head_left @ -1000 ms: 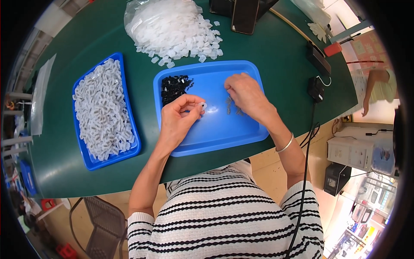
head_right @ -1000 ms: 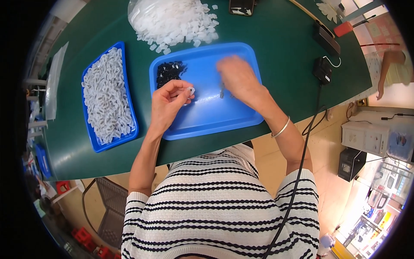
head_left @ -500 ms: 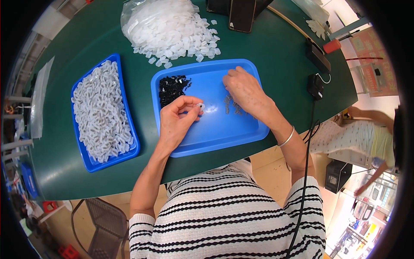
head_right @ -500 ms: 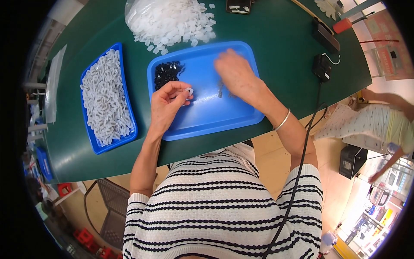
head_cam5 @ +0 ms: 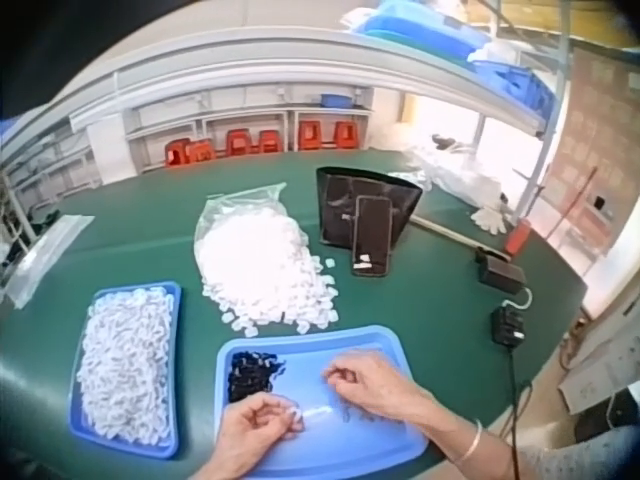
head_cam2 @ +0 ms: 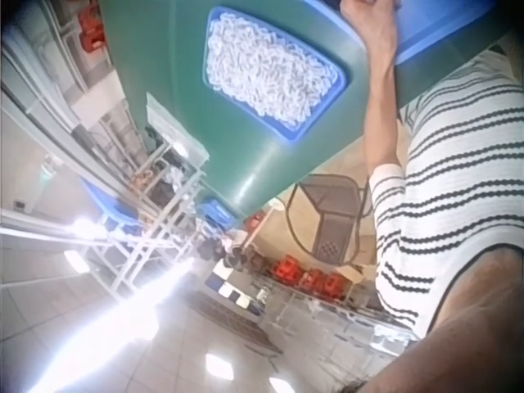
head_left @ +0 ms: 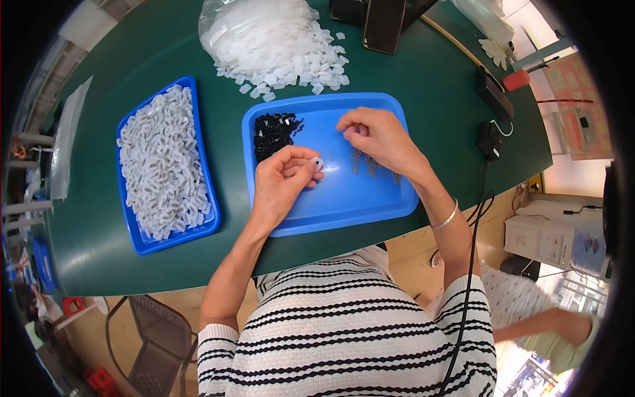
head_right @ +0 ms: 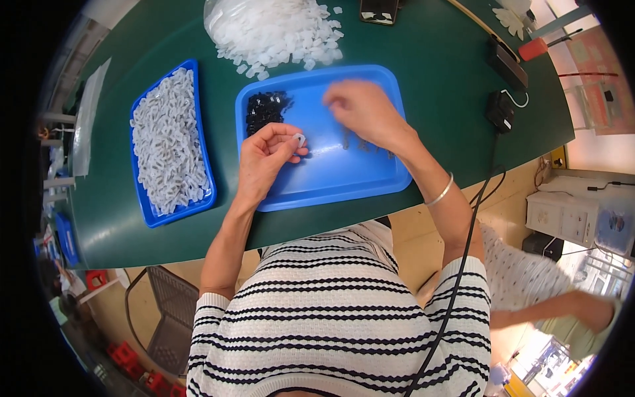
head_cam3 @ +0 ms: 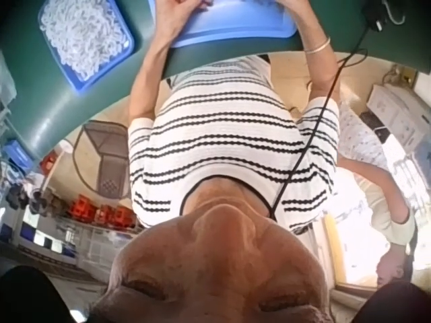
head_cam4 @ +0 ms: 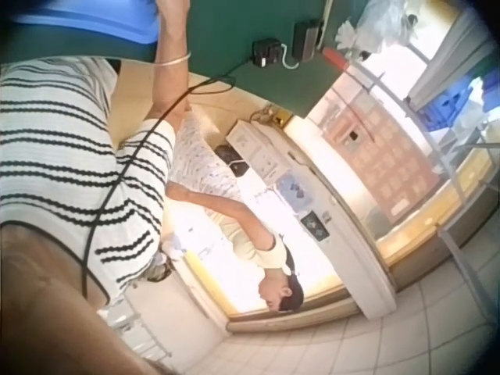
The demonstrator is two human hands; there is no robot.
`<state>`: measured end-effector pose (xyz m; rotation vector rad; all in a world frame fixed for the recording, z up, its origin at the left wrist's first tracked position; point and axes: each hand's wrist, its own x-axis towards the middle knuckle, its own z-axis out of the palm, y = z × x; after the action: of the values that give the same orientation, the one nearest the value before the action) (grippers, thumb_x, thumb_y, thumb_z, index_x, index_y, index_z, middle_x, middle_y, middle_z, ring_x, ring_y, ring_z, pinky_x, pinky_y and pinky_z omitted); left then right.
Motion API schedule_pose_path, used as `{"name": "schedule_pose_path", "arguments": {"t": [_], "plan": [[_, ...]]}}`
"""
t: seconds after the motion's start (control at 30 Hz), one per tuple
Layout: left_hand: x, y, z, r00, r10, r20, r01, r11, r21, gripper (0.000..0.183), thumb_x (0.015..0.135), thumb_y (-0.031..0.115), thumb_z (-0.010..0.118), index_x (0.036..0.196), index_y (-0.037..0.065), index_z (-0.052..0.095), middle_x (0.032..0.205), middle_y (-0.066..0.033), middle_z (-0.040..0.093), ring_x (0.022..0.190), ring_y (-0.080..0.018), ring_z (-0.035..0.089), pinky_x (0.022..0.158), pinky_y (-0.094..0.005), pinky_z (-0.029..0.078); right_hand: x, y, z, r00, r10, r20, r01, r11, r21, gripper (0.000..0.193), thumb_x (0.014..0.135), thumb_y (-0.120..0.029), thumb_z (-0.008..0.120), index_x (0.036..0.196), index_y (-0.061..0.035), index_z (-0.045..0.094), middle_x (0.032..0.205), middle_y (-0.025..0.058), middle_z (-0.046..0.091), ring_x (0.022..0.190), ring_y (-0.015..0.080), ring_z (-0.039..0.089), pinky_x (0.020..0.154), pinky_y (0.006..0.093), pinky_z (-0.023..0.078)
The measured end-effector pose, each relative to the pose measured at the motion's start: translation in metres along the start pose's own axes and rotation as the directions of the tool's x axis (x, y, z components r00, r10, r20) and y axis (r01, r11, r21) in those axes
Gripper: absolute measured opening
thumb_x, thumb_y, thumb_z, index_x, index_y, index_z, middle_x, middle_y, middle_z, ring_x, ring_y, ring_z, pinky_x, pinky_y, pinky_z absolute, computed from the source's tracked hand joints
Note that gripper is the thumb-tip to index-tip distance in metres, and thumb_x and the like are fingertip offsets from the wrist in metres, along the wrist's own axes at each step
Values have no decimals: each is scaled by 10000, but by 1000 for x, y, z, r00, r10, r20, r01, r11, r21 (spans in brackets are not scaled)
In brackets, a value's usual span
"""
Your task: The person assembles small components by picking white plastic pieces and inserting small parts into them by hand.
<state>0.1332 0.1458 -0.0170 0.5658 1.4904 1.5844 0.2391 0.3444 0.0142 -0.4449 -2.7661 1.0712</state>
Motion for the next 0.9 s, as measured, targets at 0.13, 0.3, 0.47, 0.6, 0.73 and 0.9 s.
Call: {"name": "schedule_pose_path", "arguments": {"t": [0.13,0.3,0.47,0.6,0.73,0.9], "plan": [[-3,2,0,999,-11,-31,9,998,-57,163,914,35,632,1067,-19,624,925,-79,696,818,-134,689,687,-229,550,-19,-12,17,973,192,124,-222,667,711,145,873,-91,703,987,-10,667,901,11,663,753,51,577,665,197,460],[-4,6,4,999,-11,-39,8,998,-61,162,910,34,637,1062,-25,628,917,-81,695,818,-132,688,685,-224,549,-33,-20,41,973,219,73,-171,469,866,115,874,-82,704,960,-14,669,908,23,662,784,67,579,678,208,465],[-8,8,6,998,27,-53,-30,998,-56,182,902,24,642,1077,-24,648,899,-68,691,820,-113,679,694,-213,546,-34,-19,49,970,237,52,-170,508,845,109,870,-74,699,955,-13,668,904,26,662,779,66,574,670,213,459],[-12,6,6,996,32,-86,-36,998,-43,192,897,7,640,1087,-26,647,915,-68,689,836,-110,675,722,-216,548,-33,-19,50,969,237,70,-187,516,836,103,865,-67,697,945,-10,664,896,31,661,766,67,572,664,215,460],[-15,3,9,986,99,-134,-100,995,-5,199,885,-14,648,1082,-39,645,945,-78,685,862,-116,672,766,-222,547,-34,-19,54,972,230,48,-173,563,808,84,865,-65,699,893,-15,637,856,27,645,742,70,564,640,218,463],[-18,0,12,977,124,-171,-120,992,29,197,879,-20,657,1075,-39,648,950,-90,686,865,-121,672,779,-224,545,-35,-22,57,977,209,42,-160,589,792,102,869,-69,700,853,-26,608,836,25,628,725,75,559,633,216,470]]}}
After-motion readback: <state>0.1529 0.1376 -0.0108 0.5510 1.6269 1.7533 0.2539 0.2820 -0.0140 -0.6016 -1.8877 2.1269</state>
